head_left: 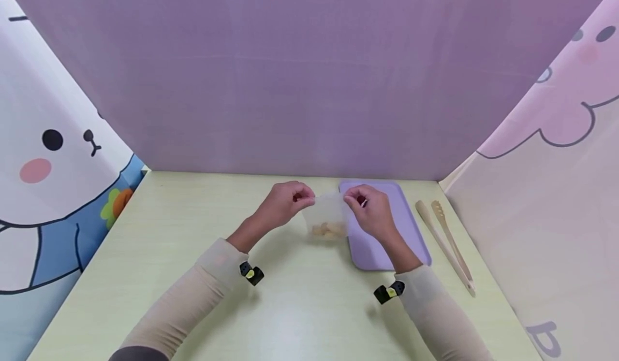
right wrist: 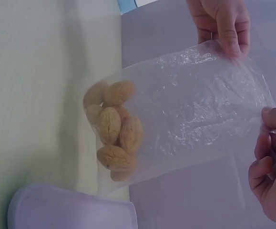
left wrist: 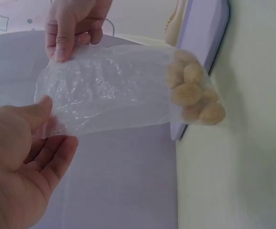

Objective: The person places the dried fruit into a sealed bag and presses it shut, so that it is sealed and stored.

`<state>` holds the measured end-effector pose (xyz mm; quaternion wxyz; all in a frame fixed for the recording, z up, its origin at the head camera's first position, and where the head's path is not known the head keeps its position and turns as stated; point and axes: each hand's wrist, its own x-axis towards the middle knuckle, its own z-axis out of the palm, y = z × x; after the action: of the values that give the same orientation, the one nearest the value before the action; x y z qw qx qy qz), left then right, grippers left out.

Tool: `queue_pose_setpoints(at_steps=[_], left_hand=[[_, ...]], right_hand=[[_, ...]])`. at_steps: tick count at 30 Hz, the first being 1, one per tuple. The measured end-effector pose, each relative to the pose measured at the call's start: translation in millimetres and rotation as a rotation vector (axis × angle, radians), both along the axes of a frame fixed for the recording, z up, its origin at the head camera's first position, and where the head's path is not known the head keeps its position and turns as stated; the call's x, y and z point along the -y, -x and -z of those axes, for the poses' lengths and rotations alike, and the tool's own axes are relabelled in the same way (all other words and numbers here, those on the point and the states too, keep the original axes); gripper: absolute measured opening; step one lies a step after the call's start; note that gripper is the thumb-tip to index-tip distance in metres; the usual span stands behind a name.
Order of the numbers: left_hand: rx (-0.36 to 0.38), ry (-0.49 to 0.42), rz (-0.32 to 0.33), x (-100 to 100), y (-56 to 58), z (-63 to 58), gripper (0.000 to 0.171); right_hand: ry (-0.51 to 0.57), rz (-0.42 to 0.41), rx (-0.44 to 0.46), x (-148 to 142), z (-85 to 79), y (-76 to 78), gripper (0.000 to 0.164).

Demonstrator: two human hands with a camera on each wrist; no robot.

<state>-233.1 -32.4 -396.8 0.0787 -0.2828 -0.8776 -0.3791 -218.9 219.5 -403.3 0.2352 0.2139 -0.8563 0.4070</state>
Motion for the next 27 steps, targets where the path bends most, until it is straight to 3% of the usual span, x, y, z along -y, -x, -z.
queue_pose_setpoints(at_steps=[5, 11, 15, 22, 27], left_hand=[[-0.126, 0.062, -0.008, -3.3, -1.2, -0.5, 0.007], [-0.198, 0.11, -0.013, -6.0, -2.6, -3.9, 0.008], [-0.185, 0.132, -0.02, -6.6, -3.7, -7.4, 0.009], [-0.099, 0.09, 0.018, -8.9, -6.3, -6.5, 0.009], [-0.139, 0.071, 0.048, -14.4, -6.8, 0.6, 0.009]], right_hand=[[-0.011, -0.012, 0.052, -1.8, -0.8, -2.2, 0.006], [-0.107, -0.071, 0.116, 0.4, -0.2, -2.6, 0.012], [-0.155, -0.106, 0.072, 4.6, 0.5, -1.6, 0.01], [-0.127, -0.049, -0.047, 5.3, 1.4, -1.1, 0.004], [-0.126, -0.05, -0.033, 5.0, 1.8, -2.5, 0.006]])
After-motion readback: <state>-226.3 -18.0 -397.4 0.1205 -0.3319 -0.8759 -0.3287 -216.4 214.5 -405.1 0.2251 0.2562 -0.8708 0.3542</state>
